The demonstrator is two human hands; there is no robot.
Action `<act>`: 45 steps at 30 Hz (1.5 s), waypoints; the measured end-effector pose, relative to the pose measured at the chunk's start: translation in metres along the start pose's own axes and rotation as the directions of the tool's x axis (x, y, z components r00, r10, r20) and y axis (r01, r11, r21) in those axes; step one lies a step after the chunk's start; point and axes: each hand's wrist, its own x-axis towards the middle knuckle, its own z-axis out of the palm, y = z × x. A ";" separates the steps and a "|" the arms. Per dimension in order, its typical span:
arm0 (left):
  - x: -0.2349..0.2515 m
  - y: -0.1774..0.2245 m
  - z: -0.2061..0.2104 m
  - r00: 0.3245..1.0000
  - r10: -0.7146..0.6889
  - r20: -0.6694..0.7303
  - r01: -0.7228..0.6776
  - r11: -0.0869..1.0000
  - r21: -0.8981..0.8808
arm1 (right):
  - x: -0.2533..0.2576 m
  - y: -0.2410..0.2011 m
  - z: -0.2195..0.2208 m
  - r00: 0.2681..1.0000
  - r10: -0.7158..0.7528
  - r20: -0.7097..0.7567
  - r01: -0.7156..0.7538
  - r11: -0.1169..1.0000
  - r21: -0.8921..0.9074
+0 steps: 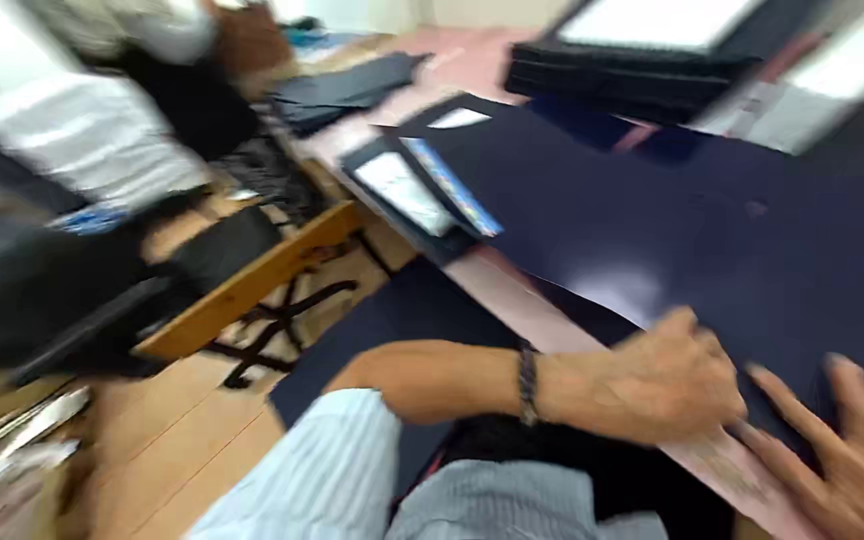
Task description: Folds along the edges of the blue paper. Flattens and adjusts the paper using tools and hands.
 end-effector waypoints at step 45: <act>0.236 0.028 0.119 1.000 -0.008 -0.020 0.003 0.973 -0.230 | -0.089 0.131 -0.098 0.738 0.556 -0.382 -0.641 0.754 -0.141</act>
